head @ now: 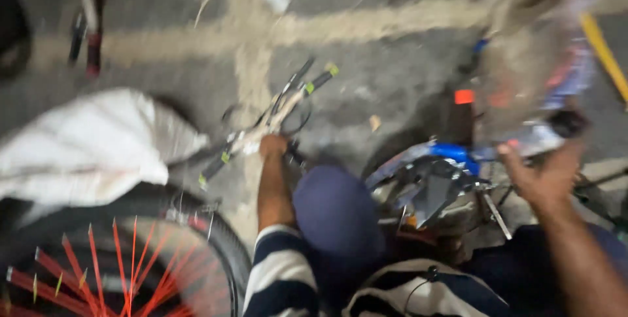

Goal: The person sits on the workshop floor assembling a new bicycle. They route and attach brake cables to the handlebar, use pliers to cut and secure cable ends, fit the front wheel with orange spokes into the fork, and tighten fasteners on the frame and handlebar stem by hand.

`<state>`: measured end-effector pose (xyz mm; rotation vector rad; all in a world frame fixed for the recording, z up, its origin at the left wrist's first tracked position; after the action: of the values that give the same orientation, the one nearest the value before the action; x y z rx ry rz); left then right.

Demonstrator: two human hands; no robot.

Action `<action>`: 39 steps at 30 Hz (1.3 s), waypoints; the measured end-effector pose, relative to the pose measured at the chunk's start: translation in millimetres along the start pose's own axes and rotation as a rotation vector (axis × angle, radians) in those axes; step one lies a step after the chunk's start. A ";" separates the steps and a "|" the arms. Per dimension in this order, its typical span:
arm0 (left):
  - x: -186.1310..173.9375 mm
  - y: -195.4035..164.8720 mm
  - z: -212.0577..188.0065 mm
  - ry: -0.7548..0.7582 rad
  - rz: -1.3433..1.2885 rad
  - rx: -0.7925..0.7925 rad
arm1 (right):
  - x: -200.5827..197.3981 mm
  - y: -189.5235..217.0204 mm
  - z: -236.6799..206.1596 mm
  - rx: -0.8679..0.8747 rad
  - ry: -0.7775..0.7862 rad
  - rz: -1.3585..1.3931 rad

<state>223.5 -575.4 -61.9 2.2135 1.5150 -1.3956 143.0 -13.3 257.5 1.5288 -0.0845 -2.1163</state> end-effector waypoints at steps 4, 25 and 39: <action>-14.8 3.0 -36.9 -0.149 -0.226 -0.112 | -25.5 30.8 10.3 0.014 -0.041 -0.116; -179.5 -293.7 -425.3 -0.644 -0.374 1.473 | -247.3 -38.3 -110.7 0.084 -0.491 0.565; -137.7 -438.1 -595.4 -0.545 -0.466 1.776 | -238.7 38.0 -27.9 0.113 -0.024 0.663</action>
<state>234.9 -127.0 541.6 1.2434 0.3377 -3.9747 236.0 67.0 467.6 1.2950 -0.6368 -1.6123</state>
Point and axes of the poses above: each hand's wrist, its own z-axis towards the middle knuckle, its own x-axis out of the palm, y = z × x, the point moved 10 cm from there along z, towards the middle knuckle, and after that the axes turned 12 degrees about -z, right-handed, at the moved point
